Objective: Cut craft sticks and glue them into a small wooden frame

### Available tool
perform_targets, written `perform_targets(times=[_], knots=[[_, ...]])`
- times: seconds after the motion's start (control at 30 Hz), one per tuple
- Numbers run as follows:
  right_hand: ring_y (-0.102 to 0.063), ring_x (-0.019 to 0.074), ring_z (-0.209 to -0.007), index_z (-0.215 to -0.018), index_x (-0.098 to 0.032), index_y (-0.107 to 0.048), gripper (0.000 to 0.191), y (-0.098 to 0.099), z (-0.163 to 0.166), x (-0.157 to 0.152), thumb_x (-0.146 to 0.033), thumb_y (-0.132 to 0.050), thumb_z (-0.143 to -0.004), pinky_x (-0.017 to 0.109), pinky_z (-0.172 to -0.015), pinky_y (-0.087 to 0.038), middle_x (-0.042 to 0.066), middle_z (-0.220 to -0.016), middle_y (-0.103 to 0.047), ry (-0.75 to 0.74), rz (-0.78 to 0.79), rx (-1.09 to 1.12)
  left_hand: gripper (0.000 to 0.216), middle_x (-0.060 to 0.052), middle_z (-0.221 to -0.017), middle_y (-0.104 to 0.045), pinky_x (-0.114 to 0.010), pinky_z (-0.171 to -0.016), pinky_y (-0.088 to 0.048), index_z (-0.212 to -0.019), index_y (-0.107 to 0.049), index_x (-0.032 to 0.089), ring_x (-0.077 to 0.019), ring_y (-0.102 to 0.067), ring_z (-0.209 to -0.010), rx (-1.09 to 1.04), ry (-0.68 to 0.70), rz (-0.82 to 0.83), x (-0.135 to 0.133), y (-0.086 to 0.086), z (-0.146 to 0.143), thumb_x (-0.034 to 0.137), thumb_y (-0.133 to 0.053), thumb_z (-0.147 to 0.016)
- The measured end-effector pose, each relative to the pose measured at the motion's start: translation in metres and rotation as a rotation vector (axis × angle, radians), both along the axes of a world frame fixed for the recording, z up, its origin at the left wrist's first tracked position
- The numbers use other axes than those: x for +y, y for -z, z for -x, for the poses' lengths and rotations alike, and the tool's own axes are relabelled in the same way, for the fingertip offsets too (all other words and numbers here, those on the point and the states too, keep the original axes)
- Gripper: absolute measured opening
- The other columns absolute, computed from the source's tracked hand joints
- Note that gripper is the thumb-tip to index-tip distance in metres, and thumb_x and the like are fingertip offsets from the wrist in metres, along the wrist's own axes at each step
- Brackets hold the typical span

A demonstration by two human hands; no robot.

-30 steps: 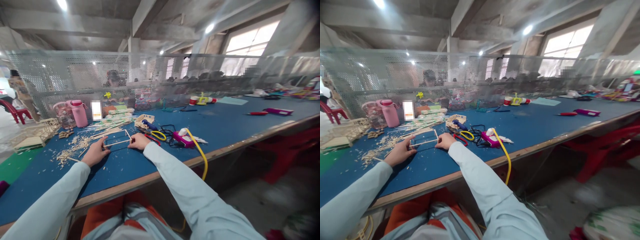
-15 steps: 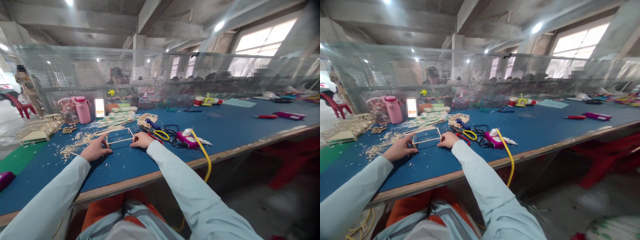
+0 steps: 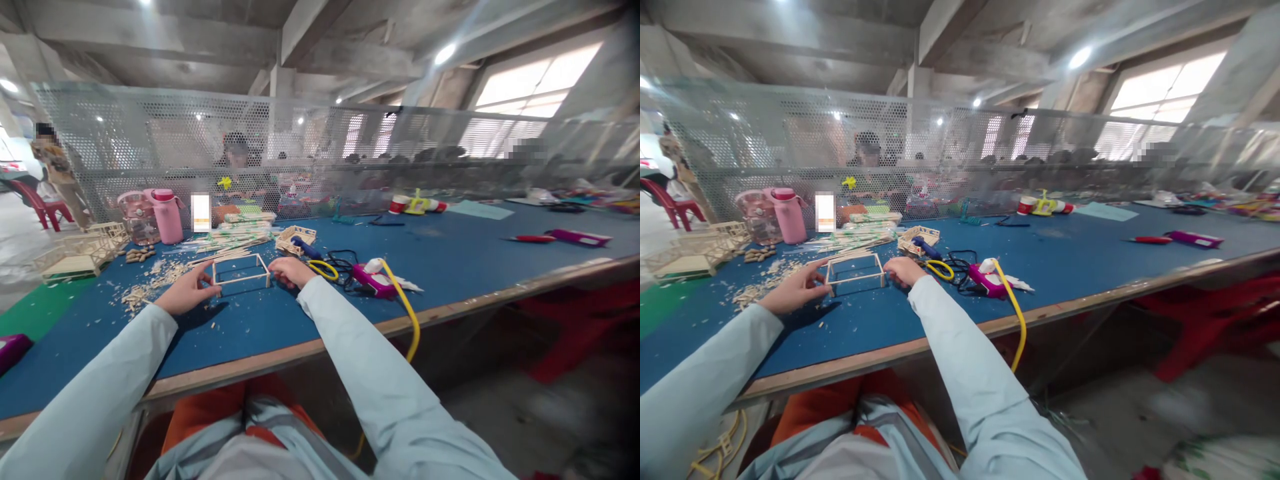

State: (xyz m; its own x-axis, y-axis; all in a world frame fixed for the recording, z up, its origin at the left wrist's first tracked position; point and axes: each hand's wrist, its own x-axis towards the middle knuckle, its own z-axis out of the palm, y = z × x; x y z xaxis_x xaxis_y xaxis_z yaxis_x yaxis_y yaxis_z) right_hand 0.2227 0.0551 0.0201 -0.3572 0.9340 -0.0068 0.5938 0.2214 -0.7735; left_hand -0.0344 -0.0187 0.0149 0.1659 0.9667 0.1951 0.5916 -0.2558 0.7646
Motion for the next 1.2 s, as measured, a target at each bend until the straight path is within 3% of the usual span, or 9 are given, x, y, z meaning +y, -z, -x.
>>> perform_targets(times=[0.1,0.23,0.57,1.0,1.2], knots=[[-0.034,0.0050,-0.036,-0.083,-0.015,-0.059,0.030,0.002,0.002,-0.002,-0.038,-0.040,-0.084,0.017,-0.032,-0.023,-0.004,-0.053,-0.046,-0.041,0.121,0.063,0.065,-0.004,-0.081,-0.062,-0.019,-0.039,-0.032,-0.131,-0.034,0.016,-0.0075,-0.046,-0.046,-0.286,-0.114,0.154,0.000,-0.002,-0.006,0.038,-0.054,-0.073],[-0.031,0.0032,-0.033,-0.080,-0.015,-0.060,0.027,0.005,0.003,0.001,-0.036,-0.044,-0.084,0.016,-0.028,-0.018,-0.005,-0.050,-0.044,-0.082,0.243,0.171,0.059,-0.007,-0.085,-0.064,-0.016,-0.034,-0.029,-0.128,-0.034,0.017,-0.0053,-0.046,-0.043,-0.515,-0.139,0.302,0.002,0.000,-0.015,0.026,-0.056,-0.074],[-0.035,0.0022,-0.030,-0.075,-0.013,-0.059,0.026,0.008,0.001,0.006,-0.034,-0.047,-0.083,0.015,-0.026,-0.016,-0.005,-0.048,-0.047,-0.150,0.341,0.208,0.057,0.004,-0.054,-0.055,-0.017,-0.043,-0.042,-0.122,-0.039,0.013,-0.0067,-0.049,-0.045,-0.573,-0.142,0.265,0.003,0.003,-0.017,0.015,-0.061,-0.070],[-0.039,0.0031,-0.030,-0.070,-0.013,-0.056,0.024,0.005,0.004,0.000,-0.029,-0.047,-0.084,0.014,-0.025,-0.021,-0.005,-0.045,-0.047,-0.131,0.330,0.220,0.054,0.002,-0.055,-0.059,-0.017,-0.045,-0.044,-0.122,-0.036,0.013,-0.0065,-0.052,-0.043,-0.625,-0.155,0.328,0.005,0.002,-0.019,0.013,-0.059,-0.073],[-0.037,0.0035,-0.029,-0.073,-0.014,-0.053,0.023,0.001,0.001,-0.001,-0.034,-0.047,-0.084,0.014,-0.025,-0.020,-0.004,-0.045,-0.048,-0.087,0.340,0.255,0.053,-0.003,-0.073,-0.063,-0.017,-0.042,-0.042,-0.123,-0.039,0.015,-0.0084,-0.057,-0.050,-0.547,-0.190,0.301,0.002,-0.003,-0.017,0.022,-0.060,-0.074]])
